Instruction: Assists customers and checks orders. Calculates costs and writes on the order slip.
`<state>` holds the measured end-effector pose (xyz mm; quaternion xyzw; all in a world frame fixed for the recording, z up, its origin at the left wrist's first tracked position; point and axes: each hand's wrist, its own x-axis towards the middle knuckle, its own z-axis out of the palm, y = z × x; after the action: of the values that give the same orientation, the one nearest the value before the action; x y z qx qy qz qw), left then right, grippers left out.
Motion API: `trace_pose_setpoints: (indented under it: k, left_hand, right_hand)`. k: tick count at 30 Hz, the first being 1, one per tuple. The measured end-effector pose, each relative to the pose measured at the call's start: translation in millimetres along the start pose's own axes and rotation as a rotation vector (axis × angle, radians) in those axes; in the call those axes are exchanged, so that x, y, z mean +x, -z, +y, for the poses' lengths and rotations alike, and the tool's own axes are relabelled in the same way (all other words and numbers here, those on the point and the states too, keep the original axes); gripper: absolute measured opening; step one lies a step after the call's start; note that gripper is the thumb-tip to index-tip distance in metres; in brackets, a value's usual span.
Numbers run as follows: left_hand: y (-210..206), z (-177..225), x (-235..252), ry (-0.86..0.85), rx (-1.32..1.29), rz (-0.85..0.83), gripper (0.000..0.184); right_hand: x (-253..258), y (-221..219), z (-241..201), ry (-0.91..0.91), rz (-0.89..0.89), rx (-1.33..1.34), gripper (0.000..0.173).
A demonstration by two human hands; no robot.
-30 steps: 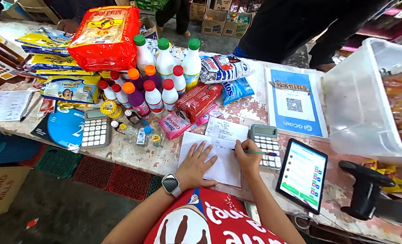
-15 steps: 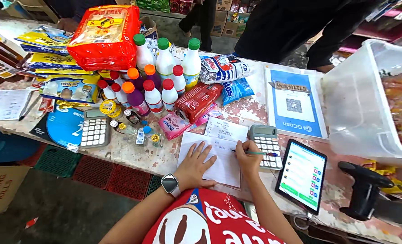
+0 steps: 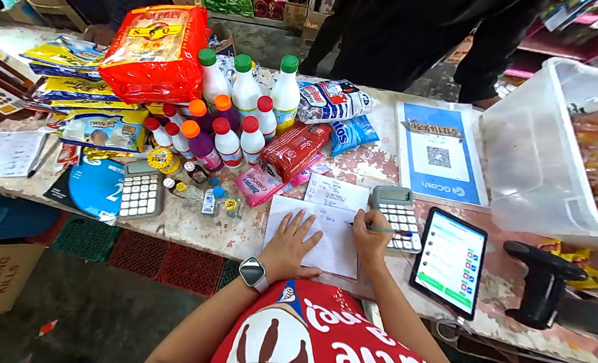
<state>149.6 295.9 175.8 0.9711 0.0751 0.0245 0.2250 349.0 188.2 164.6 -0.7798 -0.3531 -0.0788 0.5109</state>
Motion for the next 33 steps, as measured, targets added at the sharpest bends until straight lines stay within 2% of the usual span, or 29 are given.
trace_pose_setpoints:
  k: [9,14,19,22,23,26,33]
  left_hand:
    - [2.1,1.2,-0.1,0.011,-0.036,-0.022,0.081]
    - [1.7,0.6,-0.8,-0.008,-0.016,0.016,0.082]
    - [2.5,-0.2,-0.7,-0.011,-0.023,0.003,0.082]
    - [3.8,-0.4,-0.1,-0.01,-0.041,0.005,0.082]
    - [4.0,-0.3,0.0,-0.011,-0.039,0.004,0.082]
    - [3.9,0.1,0.1,-0.001,-0.037,-0.015,0.082]
    - [4.6,1.2,2.4,0.004,-0.042,-0.02,0.082]
  right_hand:
    - [-1.9,6.2,2.3,-0.007,-0.063,0.103,0.031]
    - [-13.3,29.6,-19.6,-0.041,-0.396,0.189,0.027]
    - [-24.4,44.1,-20.6,0.031,-0.511,0.024,0.032]
    - [-26.1,52.5,-34.8,-0.048,-0.758,0.004,0.028]
    - [-26.0,50.6,-33.1,-0.061,-0.751,0.015,0.028]
    - [-19.2,44.6,-22.2,-0.036,-0.513,0.001,0.029]
    - [-5.6,46.8,-15.5,-0.103,-0.55,-0.06,0.031]
